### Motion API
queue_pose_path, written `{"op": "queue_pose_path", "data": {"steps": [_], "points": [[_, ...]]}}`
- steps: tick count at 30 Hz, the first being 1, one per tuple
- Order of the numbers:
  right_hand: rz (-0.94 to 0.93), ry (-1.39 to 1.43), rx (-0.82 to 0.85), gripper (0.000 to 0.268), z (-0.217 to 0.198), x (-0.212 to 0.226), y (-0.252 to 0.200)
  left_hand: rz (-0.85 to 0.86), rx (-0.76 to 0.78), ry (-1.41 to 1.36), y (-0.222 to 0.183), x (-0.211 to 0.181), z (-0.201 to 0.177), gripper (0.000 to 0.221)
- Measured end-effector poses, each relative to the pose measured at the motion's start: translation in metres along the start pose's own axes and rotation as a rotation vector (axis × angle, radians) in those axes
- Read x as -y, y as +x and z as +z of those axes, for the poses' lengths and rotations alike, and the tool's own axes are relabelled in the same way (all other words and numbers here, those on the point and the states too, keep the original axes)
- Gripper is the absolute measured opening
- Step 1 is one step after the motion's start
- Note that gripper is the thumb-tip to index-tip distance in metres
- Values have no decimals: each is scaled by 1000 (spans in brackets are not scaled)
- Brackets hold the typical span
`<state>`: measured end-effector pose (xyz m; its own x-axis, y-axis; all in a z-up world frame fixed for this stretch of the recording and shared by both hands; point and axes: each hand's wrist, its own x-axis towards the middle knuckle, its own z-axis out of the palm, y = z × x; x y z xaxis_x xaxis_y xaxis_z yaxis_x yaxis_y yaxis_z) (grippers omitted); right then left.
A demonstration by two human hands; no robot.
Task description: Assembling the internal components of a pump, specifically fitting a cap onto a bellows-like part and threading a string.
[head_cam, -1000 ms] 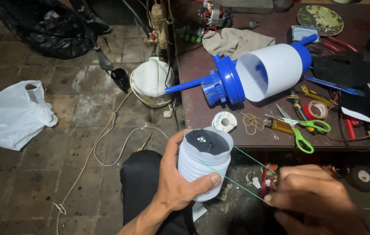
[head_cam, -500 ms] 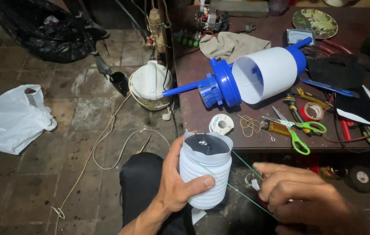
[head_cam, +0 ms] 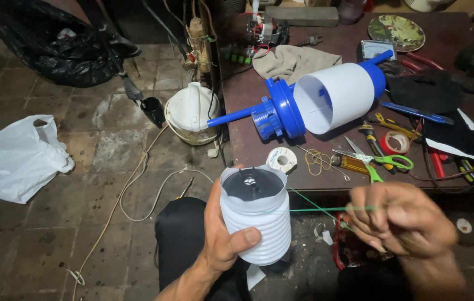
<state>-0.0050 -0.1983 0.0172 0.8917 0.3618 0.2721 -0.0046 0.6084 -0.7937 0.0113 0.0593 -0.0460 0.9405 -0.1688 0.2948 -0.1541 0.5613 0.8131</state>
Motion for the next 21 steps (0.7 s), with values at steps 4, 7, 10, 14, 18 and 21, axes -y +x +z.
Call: {"op": "queue_pose_path", "data": {"steps": [4,7,10,14,18,21], "points": [[63,411,6,10,-17,-33,0,77,26,-107,-2,6,5,101],[-24,559,-31,46,-17,-45,-3,220,70,4,-5,6,11,104],[-53,642,231,53,-9,-35,-4,343,71,114,-5,10,13,99],[115,-670,167,42,19,3,1,285,55,118,-2,5,2,98],[-100,-1419,294,31,31,30,-8,215,21,118,2,2,-7,96],[-25,-1171,418,34,14,50,-28,161,64,152,2,3,-6,95]]}}
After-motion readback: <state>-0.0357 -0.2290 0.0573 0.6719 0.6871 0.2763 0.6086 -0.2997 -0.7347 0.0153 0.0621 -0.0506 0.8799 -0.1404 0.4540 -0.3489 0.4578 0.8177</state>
